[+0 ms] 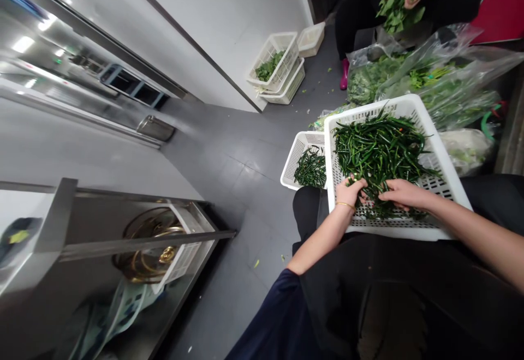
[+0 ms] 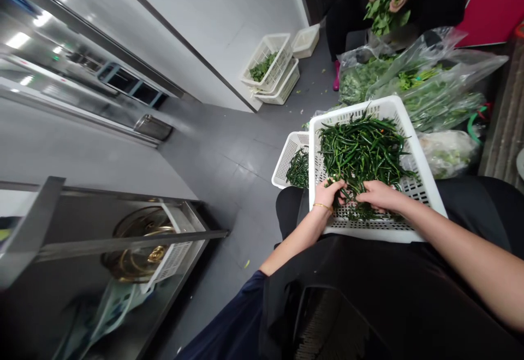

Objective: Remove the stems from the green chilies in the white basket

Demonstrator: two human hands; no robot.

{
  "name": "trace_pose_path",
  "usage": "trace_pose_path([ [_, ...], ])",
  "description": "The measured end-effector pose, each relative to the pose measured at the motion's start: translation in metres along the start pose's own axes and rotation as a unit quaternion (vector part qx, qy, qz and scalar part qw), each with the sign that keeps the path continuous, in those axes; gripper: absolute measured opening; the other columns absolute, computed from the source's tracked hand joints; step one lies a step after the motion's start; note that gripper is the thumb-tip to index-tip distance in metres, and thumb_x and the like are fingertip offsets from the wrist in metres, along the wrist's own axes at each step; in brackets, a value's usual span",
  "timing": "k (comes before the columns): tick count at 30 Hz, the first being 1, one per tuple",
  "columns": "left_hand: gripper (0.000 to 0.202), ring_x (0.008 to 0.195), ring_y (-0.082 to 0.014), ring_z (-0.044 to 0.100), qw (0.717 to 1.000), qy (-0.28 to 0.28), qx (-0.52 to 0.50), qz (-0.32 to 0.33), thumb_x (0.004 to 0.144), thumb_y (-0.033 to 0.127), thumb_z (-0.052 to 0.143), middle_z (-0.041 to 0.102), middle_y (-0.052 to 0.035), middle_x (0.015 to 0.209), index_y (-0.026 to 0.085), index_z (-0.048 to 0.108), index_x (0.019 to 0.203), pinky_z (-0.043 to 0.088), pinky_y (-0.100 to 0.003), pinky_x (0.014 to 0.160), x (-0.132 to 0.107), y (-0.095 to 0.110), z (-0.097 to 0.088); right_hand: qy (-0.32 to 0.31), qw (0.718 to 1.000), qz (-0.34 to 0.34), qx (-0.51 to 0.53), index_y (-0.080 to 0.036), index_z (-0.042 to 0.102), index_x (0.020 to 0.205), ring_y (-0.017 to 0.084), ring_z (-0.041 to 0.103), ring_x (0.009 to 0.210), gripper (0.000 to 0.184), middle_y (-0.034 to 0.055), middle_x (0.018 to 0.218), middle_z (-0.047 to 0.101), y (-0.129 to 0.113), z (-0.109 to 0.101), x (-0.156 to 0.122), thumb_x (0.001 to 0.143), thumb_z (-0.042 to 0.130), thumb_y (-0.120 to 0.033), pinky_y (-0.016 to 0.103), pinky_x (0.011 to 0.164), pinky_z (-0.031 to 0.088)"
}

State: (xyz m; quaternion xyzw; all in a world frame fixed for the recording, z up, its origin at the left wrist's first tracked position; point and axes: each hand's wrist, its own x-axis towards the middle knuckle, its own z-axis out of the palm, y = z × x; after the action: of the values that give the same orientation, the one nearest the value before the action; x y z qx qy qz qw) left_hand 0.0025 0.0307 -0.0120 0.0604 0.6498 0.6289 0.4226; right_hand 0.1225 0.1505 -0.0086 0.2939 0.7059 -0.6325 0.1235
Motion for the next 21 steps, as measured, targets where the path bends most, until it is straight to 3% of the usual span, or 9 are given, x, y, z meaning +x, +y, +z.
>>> trace_pose_path([
  [3, 0.033, 0.042, -0.0077, 0.05, 0.997, -0.064, -0.015, -0.047, 0.058, 0.033, 0.07, 0.06, -0.0018, 0.059, 0.009, 0.061, 0.08, 0.038, -0.019, 0.036, 0.0, 0.002, -0.007, -0.014, 0.991, -0.015, 0.13, -0.02, 0.046, 0.08, 0.006, 0.031, 0.033, 0.033, -0.0113, 0.039, 0.03, 0.005, -0.005, -0.005, 0.07, 0.062, -0.046, 0.019, 0.034, 0.026],
  [5, 0.038, 0.045, -0.0079, 0.051, 0.991, -0.121, -0.001, -0.062, 0.055, 0.03, 0.072, 0.061, -0.0026, 0.063, 0.009, 0.064, 0.085, 0.04, -0.019, 0.039, -0.002, 0.001, -0.007, -0.023, 0.986, -0.039, 0.159, -0.019, 0.047, 0.082, 0.006, 0.033, 0.035, 0.037, -0.0102, 0.042, 0.033, 0.005, -0.006, -0.007, 0.069, 0.064, -0.048, 0.019, 0.035, 0.029],
  [10, 0.05, 0.048, -0.0049, 0.049, 0.982, -0.185, 0.032, -0.014, 0.049, 0.027, 0.078, 0.061, 0.0004, 0.069, 0.013, 0.064, 0.095, 0.036, -0.016, 0.041, -0.008, -0.002, -0.002, -0.019, 0.982, -0.077, 0.173, -0.016, 0.049, 0.079, 0.006, 0.037, 0.038, 0.042, -0.0067, 0.048, 0.04, -0.001, 0.001, -0.007, 0.069, 0.063, -0.055, 0.02, 0.035, 0.031],
  [13, 0.051, 0.045, -0.0035, 0.045, 0.978, -0.194, 0.074, -0.005, 0.051, 0.03, 0.078, 0.059, 0.0025, 0.062, 0.014, 0.063, 0.097, 0.029, -0.015, 0.039, -0.012, -0.001, -0.002, 0.016, 0.981, -0.098, 0.168, -0.016, 0.05, 0.077, 0.008, 0.044, 0.042, 0.043, -0.0023, 0.053, 0.05, -0.003, 0.005, -0.007, 0.067, 0.065, -0.055, 0.021, 0.038, 0.037],
  [15, 0.05, 0.044, -0.0029, 0.044, 0.977, -0.191, 0.094, -0.017, 0.051, 0.03, 0.078, 0.059, 0.0019, 0.06, 0.013, 0.062, 0.095, 0.026, -0.015, 0.039, -0.014, 0.0, -0.001, 0.058, 0.981, -0.077, 0.166, -0.016, 0.051, 0.077, 0.009, 0.047, 0.044, 0.045, -0.0006, 0.055, 0.053, -0.004, 0.004, -0.007, 0.064, 0.067, -0.056, 0.021, 0.038, 0.038],
  [18, 0.051, 0.047, -0.0041, 0.047, 0.977, -0.2, 0.058, -0.037, 0.051, 0.031, 0.079, 0.064, -0.002, 0.066, 0.013, 0.061, 0.095, 0.026, -0.015, 0.04, -0.018, 0.004, -0.002, 0.103, 0.986, -0.025, 0.133, -0.016, 0.051, 0.07, 0.009, 0.046, 0.041, 0.046, 0.0003, 0.051, 0.052, -0.004, -0.002, -0.009, 0.062, 0.068, -0.057, 0.022, 0.036, 0.037],
  [21, 0.049, 0.048, -0.0052, 0.048, 0.976, -0.209, 0.015, -0.055, 0.054, 0.034, 0.077, 0.066, -0.0049, 0.071, 0.012, 0.059, 0.095, 0.026, -0.016, 0.039, -0.019, 0.008, -0.006, 0.117, 0.989, -0.039, 0.083, -0.017, 0.048, 0.066, 0.01, 0.045, 0.04, 0.043, -0.0002, 0.048, 0.05, -0.002, -0.009, -0.013, 0.072, 0.059, -0.058, 0.023, 0.038, 0.036],
])
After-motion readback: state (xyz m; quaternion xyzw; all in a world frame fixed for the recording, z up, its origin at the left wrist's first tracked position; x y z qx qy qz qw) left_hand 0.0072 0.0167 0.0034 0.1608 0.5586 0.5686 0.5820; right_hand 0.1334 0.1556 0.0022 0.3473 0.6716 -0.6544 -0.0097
